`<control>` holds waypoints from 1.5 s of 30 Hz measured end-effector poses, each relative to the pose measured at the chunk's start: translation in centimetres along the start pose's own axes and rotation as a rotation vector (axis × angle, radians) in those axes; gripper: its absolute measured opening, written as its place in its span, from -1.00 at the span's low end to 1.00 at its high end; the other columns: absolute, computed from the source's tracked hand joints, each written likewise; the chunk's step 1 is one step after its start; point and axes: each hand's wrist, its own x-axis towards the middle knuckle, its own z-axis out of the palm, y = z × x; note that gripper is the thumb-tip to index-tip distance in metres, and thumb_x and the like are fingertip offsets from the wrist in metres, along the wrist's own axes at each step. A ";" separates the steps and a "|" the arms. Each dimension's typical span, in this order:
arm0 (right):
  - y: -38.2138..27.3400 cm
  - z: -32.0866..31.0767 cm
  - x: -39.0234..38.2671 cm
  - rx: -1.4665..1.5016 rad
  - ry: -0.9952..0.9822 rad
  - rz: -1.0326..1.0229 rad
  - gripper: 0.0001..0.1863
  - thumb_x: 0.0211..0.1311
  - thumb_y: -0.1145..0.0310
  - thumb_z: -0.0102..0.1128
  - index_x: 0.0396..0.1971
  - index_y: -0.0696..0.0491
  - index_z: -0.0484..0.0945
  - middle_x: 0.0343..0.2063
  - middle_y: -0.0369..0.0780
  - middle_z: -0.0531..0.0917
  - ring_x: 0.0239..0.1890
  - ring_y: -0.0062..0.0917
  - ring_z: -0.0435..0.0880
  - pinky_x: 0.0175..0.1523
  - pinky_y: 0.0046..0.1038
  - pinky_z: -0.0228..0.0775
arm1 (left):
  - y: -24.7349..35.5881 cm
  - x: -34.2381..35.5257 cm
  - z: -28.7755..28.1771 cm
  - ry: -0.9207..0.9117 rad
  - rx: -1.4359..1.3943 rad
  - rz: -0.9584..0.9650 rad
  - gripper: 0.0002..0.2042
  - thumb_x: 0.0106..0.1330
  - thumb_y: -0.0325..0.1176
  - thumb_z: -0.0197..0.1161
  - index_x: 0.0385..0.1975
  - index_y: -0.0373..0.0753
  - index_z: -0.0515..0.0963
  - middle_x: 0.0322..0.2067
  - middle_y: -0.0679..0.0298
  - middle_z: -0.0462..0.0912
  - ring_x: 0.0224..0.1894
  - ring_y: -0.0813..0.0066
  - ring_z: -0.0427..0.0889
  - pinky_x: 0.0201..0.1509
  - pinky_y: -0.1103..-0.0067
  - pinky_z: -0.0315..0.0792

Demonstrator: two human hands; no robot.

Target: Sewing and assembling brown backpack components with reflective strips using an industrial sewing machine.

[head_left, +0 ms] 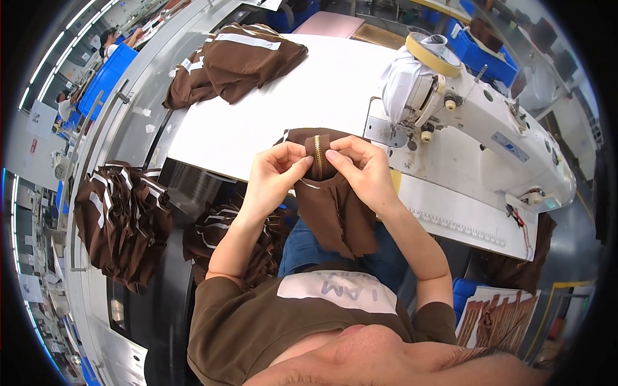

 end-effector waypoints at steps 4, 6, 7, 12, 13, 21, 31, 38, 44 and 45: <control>0.1 0.0 -0.2 -0.002 0.010 -0.040 -0.89 0.21 0.52 0.17 -0.31 0.23 0.56 -0.39 -0.26 0.65 -0.31 -0.71 0.60 -0.16 -0.66 0.43 | -0.1 -0.2 -0.2 0.046 0.064 -0.015 -0.94 0.24 -0.51 0.22 -0.38 -0.36 0.58 -0.50 0.41 0.60 -0.44 0.81 0.51 -0.38 0.83 0.35; -0.2 0.1 -0.4 -0.014 0.015 -0.043 -0.90 0.20 0.53 0.17 -0.30 0.23 0.56 -0.39 -0.26 0.66 -0.31 -0.71 0.60 -0.16 -0.65 0.44 | -0.2 -0.3 -0.2 0.036 0.064 0.038 -0.94 0.23 -0.51 0.22 -0.38 -0.37 0.58 -0.51 0.41 0.60 -0.47 0.82 0.49 -0.41 0.83 0.34; -0.3 0.2 -0.4 -0.023 0.021 -0.048 -0.90 0.20 0.54 0.17 -0.30 0.23 0.56 -0.39 -0.26 0.66 -0.30 -0.70 0.61 -0.16 -0.65 0.45 | -0.3 -0.3 -0.1 0.039 0.062 0.038 -0.94 0.23 -0.51 0.22 -0.38 -0.37 0.58 -0.51 0.41 0.60 -0.47 0.82 0.49 -0.41 0.83 0.34; -0.2 0.1 -0.6 -0.039 0.045 -0.068 -0.89 0.18 0.56 0.18 -0.30 0.23 0.56 -0.39 -0.26 0.66 -0.29 -0.70 0.61 -0.14 -0.65 0.45 | -0.3 -0.3 0.3 0.050 0.079 0.075 -0.94 0.22 -0.53 0.21 -0.39 -0.38 0.57 -0.52 0.41 0.59 -0.48 0.82 0.49 -0.40 0.84 0.34; -0.3 0.1 -0.6 -0.050 0.058 -0.064 -0.89 0.18 0.56 0.18 -0.29 0.24 0.56 -0.39 -0.25 0.66 -0.29 -0.70 0.61 -0.15 -0.65 0.45 | -0.3 -0.3 0.3 0.054 0.077 0.076 -0.94 0.22 -0.53 0.21 -0.39 -0.38 0.57 -0.52 0.41 0.59 -0.48 0.82 0.49 -0.40 0.84 0.34; 0.0 2.1 -0.4 -0.125 -0.050 -0.156 -0.82 0.16 0.55 0.18 -0.21 0.21 0.57 -0.32 -0.22 0.67 -0.23 -0.63 0.63 -0.09 -0.61 0.44 | -1.5 -2.3 -1.9 0.211 0.133 0.181 -0.91 0.25 -0.54 0.20 -0.29 -0.39 0.56 -0.49 0.44 0.56 -0.44 0.83 0.46 -0.38 0.81 0.35; 0.3 2.5 0.2 -0.305 -0.200 -0.189 -0.85 0.21 0.54 0.11 -0.25 0.20 0.61 -0.30 -0.17 0.67 -0.19 -0.55 0.61 -0.03 -0.55 0.39 | -16.3 -26.7 -20.9 1.372 0.624 0.010 -0.87 0.05 -0.71 0.04 -0.43 -0.33 0.38 -0.42 0.30 0.48 -0.33 0.51 0.49 -0.18 0.62 0.39; -6.8 6.7 0.9 0.326 -0.854 -0.247 -0.83 0.18 0.62 0.04 -0.27 0.19 0.59 -0.24 -0.13 0.64 -0.20 -0.49 0.62 -0.08 -0.53 0.45 | -29.6 -39.5 -24.2 1.329 1.021 -0.814 -0.78 0.02 -0.52 0.22 -0.29 -0.28 0.47 -0.36 0.08 0.58 -0.22 0.13 0.60 -0.08 0.36 0.44; -9.9 13.2 -1.2 1.148 -1.273 -0.061 -0.87 0.24 0.47 0.02 -0.23 0.13 0.41 -0.34 -0.32 0.55 -0.29 -0.69 0.46 -0.19 -0.59 0.31 | -19.7 -26.9 -26.1 0.335 0.870 -1.422 -0.69 0.12 -0.28 0.32 -0.20 -0.32 0.53 -0.41 0.09 0.65 -0.28 0.23 0.68 -0.24 0.40 0.55; -10.3 13.2 -1.3 1.107 -1.250 -0.085 -0.87 0.24 0.47 0.02 -0.23 0.13 0.41 -0.34 -0.32 0.55 -0.29 -0.69 0.46 -0.19 -0.59 0.31 | -15.4 -23.4 -24.9 0.131 0.712 -1.482 -0.70 0.14 -0.26 0.32 -0.22 -0.33 0.54 -0.46 0.12 0.65 -0.35 0.29 0.69 -0.31 0.43 0.57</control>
